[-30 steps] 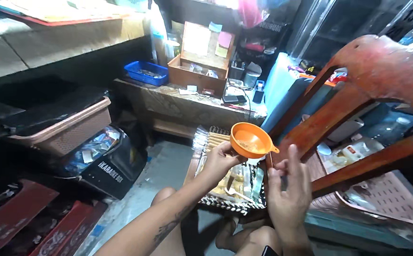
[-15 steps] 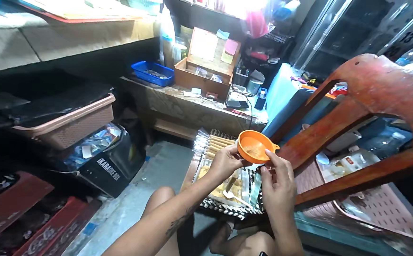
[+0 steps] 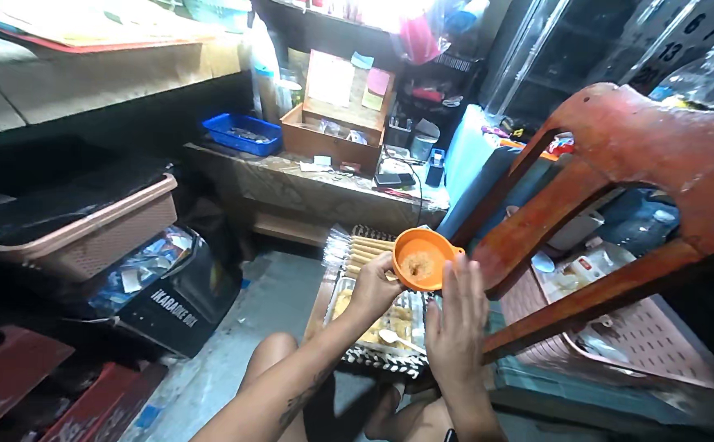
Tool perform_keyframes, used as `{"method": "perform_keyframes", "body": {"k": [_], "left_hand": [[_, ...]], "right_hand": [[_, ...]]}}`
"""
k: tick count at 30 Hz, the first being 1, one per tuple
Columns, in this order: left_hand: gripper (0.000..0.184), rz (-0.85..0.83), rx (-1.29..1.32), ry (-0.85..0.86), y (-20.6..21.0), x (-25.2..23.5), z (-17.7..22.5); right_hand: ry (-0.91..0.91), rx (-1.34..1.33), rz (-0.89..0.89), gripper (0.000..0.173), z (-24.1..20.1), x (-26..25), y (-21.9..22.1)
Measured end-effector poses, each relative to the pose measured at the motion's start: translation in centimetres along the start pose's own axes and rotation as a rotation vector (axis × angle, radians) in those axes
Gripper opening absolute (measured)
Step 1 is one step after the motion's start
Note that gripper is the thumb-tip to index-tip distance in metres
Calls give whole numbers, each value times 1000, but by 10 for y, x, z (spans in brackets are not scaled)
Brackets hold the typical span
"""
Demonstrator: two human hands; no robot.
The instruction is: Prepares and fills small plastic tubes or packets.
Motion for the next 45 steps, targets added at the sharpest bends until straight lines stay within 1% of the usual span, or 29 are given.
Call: {"method": "perform_keyframes", "body": {"k": [2, 5, 9, 12, 14, 17, 20, 23, 25, 28, 30, 32, 34, 37, 40, 42, 43, 45], "left_hand": [[18, 17, -1, -19, 0, 1, -2], [19, 39, 35, 13, 0, 0, -7], [18, 19, 10, -9, 1, 1, -2], [16, -10, -26, -2, 2, 0, 7], [16, -31, -64, 8, 2, 0, 9], [16, -56, -63, 14, 2, -3, 5], [16, -70, -47, 19, 5, -4, -1], [19, -83, -70, 73, 7, -9, 2], [19, -83, -81, 69, 8, -9, 3], [16, -57, -59, 73, 9, -11, 0], [16, -47, -47, 59, 10, -10, 2], [16, -49, -53, 43, 10, -8, 4], [16, -51, -60, 62, 10, -7, 5], [15, -54, -96, 76, 9, -7, 5], [13, -62, -111, 67, 8, -10, 3], [13, -108, -70, 9, 7, -15, 2], [12, -140, -50, -25, 7, -17, 0], [13, -223, -69, -36, 4, -22, -2]], "right_hand": [[4, 13, 0, 45, -1, 4, 2], [19, -42, 103, 50, -1, 6, -4], [0, 14, 11, 44, -4, 5, 1], [0, -15, 35, 41, -3, 3, -2], [-6, 7, 9, 44, -3, 2, -2], [4, -5, 33, 42, -1, -3, -5], [-17, 21, -23, 43, 1, -3, -3], [-22, 2, 6, 42, 4, -8, -4], [-30, 15, -6, 43, 5, -8, -4], [-8, -23, 81, 40, 8, -5, -7], [0, -19, 114, 41, 9, -2, -7], [1, -2, 90, 42, 9, 1, -4], [2, -3, 66, 42, 8, 3, -4], [45, -74, 76, 44, 10, 3, -8], [161, -192, 94, 48, 26, 7, -7], [275, -223, 47, 45, 40, 12, 1], [335, -205, -26, 43, 49, 15, 8], [423, -142, -256, 34, 64, 26, 25]]}}
Point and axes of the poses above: each hand's wrist, its own x-axis away from the middle knuckle, its own y-axis out of the palm, z = x × y, the point moved 4 cm from there along -x, towards the middle knuckle, and after that the axes turned 7 degrees about y, right-handed, at the moved point
